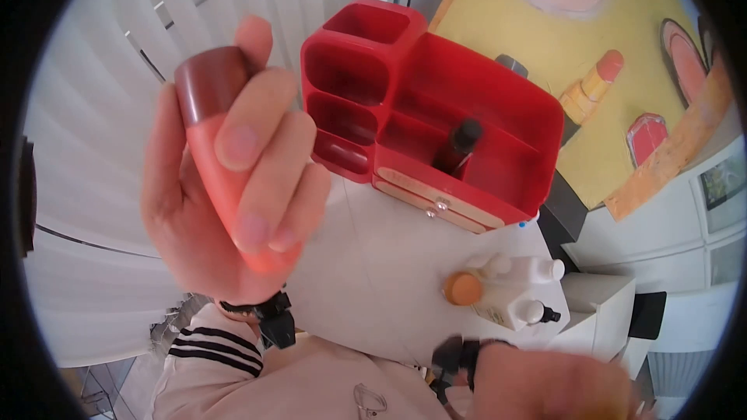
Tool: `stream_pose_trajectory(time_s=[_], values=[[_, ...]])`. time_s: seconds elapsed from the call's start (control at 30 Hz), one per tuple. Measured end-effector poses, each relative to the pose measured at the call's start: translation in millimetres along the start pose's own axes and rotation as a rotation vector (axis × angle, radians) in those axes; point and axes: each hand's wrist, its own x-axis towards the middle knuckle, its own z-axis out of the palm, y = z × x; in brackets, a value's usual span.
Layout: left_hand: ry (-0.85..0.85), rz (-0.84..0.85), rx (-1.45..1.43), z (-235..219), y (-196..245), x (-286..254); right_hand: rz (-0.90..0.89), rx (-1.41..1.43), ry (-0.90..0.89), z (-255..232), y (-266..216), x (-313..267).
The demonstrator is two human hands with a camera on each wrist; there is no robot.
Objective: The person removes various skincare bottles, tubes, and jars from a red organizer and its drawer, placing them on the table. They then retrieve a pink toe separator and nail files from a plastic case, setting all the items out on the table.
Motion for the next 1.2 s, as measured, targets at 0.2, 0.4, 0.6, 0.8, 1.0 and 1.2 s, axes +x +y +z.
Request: stream_pose_trajectory(time_s=[0.2, 0.4, 0.6, 0.8, 1.0, 1.2], values=[[-0.027, 0.0, -0.015, 5, -6, -3, -0.022, 0.345, 0.301, -11, -9, -17], [0.016, -0.107, -0.022, 19, -24, -9, -0.086, -0.341, 0.115, 5, -13, 5], [0.044, -0.359, 0.426, 49, -57, -17, -0.184, -0.499, 0.034, -12, -50, 11], [-0.267, -0.66, 0.486, 51, -92, -64, -0.016, -1.049, 0.172, -28, -106, -22], [-0.825, -0.43, 0.805, 39, -137, -101, 0.419, -1.274, -0.106, -64, -140, -52], [-0.92, -0.36, 0.916, 56, -185, -124, 0.567, -1.049, 0.259, -70, -128, -51]])
